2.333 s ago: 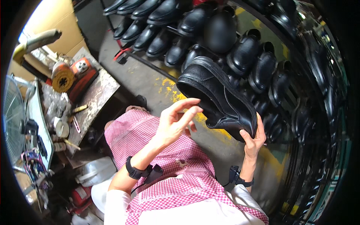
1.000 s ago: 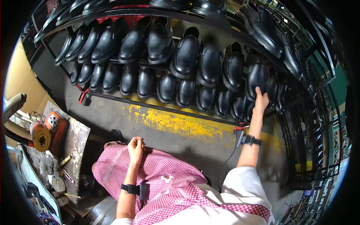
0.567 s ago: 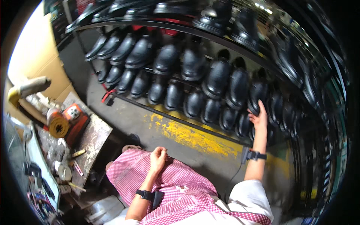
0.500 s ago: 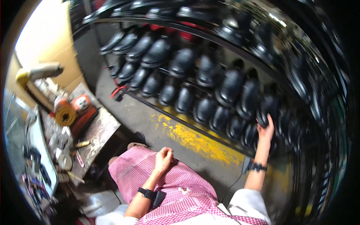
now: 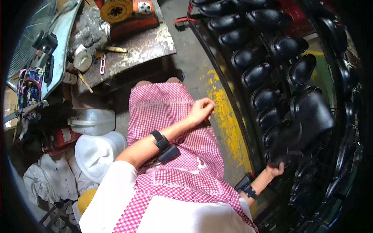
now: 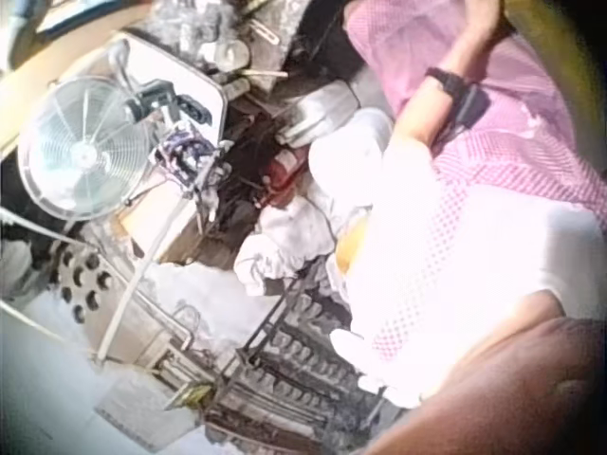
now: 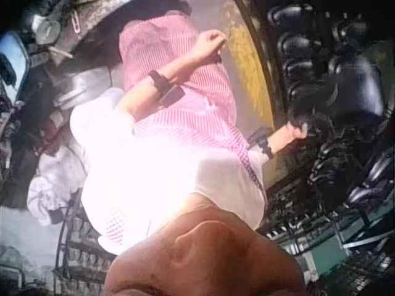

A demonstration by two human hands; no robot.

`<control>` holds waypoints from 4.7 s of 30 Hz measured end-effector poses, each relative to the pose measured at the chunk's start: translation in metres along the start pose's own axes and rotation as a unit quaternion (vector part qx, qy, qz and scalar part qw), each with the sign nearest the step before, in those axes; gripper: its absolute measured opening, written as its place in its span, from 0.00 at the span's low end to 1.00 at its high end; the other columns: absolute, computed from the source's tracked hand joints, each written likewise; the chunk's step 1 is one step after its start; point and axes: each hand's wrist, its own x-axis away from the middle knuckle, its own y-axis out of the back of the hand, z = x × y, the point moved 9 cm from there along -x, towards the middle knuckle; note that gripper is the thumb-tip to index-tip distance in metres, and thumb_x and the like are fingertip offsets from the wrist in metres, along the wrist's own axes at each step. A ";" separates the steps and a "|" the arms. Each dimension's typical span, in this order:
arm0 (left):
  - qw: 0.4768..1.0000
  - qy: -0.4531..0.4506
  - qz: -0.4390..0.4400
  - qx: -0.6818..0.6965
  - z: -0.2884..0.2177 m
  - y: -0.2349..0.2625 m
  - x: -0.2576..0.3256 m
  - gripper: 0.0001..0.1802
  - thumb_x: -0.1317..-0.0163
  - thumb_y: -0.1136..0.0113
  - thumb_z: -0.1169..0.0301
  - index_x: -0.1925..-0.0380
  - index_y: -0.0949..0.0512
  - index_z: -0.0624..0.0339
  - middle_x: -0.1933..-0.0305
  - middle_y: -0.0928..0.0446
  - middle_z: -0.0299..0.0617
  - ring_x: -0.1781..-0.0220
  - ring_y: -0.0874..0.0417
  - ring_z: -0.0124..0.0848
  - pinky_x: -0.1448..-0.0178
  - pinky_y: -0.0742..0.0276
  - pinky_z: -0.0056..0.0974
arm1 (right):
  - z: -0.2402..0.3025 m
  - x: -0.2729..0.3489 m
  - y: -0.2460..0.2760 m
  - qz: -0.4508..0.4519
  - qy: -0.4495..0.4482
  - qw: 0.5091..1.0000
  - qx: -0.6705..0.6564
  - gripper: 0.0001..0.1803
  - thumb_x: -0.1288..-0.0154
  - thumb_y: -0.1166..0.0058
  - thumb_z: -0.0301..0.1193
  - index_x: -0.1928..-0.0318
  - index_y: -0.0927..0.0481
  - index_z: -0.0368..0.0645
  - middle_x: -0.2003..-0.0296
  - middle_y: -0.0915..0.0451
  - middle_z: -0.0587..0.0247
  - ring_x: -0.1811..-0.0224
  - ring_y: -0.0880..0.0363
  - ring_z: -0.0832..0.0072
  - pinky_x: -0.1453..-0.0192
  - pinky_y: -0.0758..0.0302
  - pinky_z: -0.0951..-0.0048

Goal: Sort shoes from a rack and perform a quick visual or machine-assisted check.

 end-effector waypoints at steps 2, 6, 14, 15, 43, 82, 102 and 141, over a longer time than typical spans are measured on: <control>0.998 -0.029 -0.025 -0.043 -0.009 0.014 -0.003 0.10 0.39 0.47 0.68 0.67 0.25 0.65 0.79 0.25 0.37 0.79 0.25 0.24 0.77 0.29 0.31 | -0.024 -0.025 -0.070 -0.027 0.008 0.994 0.101 0.37 0.62 0.48 0.26 0.42 0.32 0.38 0.45 0.30 0.54 0.42 0.33 0.56 0.34 0.40 0.57; 0.915 -0.252 -0.086 -0.304 -0.071 0.041 0.008 0.09 0.40 0.46 0.70 0.68 0.25 0.66 0.75 0.23 0.44 0.75 0.22 0.31 0.70 0.27 0.34 | -0.110 -0.062 -0.263 0.148 -0.076 0.952 0.258 0.37 0.54 0.46 0.23 0.40 0.40 0.27 0.46 0.31 0.51 0.44 0.31 0.66 0.36 0.39 0.71; 0.860 -0.330 -0.108 -0.373 -0.094 0.065 0.014 0.05 0.46 0.45 0.73 0.71 0.25 0.63 0.74 0.24 0.49 0.73 0.21 0.44 0.71 0.26 0.40 | -0.224 -0.111 -0.414 0.233 0.023 0.884 0.404 0.32 0.51 0.37 0.20 0.43 0.33 0.31 0.53 0.24 0.57 0.53 0.25 0.74 0.46 0.30 0.76; 0.859 -0.335 -0.108 -0.371 -0.096 0.066 0.017 0.05 0.46 0.44 0.73 0.72 0.24 0.63 0.74 0.24 0.49 0.74 0.21 0.44 0.71 0.26 0.40 | -0.234 -0.115 -0.433 0.246 0.048 0.877 0.410 0.32 0.51 0.37 0.21 0.43 0.33 0.32 0.54 0.24 0.57 0.53 0.25 0.75 0.46 0.30 0.76; 0.883 -0.374 -0.116 -0.259 -0.111 0.089 0.025 0.05 0.49 0.40 0.76 0.72 0.23 0.67 0.80 0.25 0.44 0.83 0.24 0.32 0.79 0.28 0.31 | -0.319 -0.204 -0.699 0.206 0.292 0.784 0.507 0.36 0.53 0.38 0.45 0.44 0.29 0.42 0.77 0.19 0.50 0.70 0.18 0.61 0.59 0.25 0.65; 0.879 -0.377 -0.133 -0.260 -0.111 0.091 0.031 0.05 0.49 0.40 0.76 0.72 0.24 0.66 0.81 0.28 0.42 0.83 0.24 0.32 0.79 0.30 0.32 | -0.422 -0.203 -0.667 0.149 -0.406 0.901 -0.036 0.21 0.42 0.46 0.43 0.59 0.25 0.35 0.67 0.20 0.49 0.66 0.18 0.56 0.80 0.22 0.75; 0.871 -0.322 -0.155 -0.337 -0.086 0.079 0.017 0.03 0.44 0.44 0.76 0.72 0.24 0.65 0.78 0.25 0.47 0.79 0.23 0.37 0.73 0.28 0.36 | -0.074 -0.078 -0.253 -0.007 -0.064 0.992 0.111 0.33 0.54 0.48 0.33 0.45 0.31 0.27 0.51 0.25 0.47 0.50 0.24 0.63 0.41 0.31 0.69; 0.848 -0.326 -0.152 -0.390 -0.082 0.055 0.018 0.05 0.43 0.44 0.73 0.71 0.24 0.63 0.79 0.25 0.46 0.79 0.23 0.35 0.71 0.28 0.35 | 0.016 -0.068 -0.063 -0.266 0.066 0.961 -0.041 0.16 0.42 0.45 0.39 0.54 0.24 0.47 0.58 0.20 0.62 0.62 0.20 0.64 0.63 0.26 0.61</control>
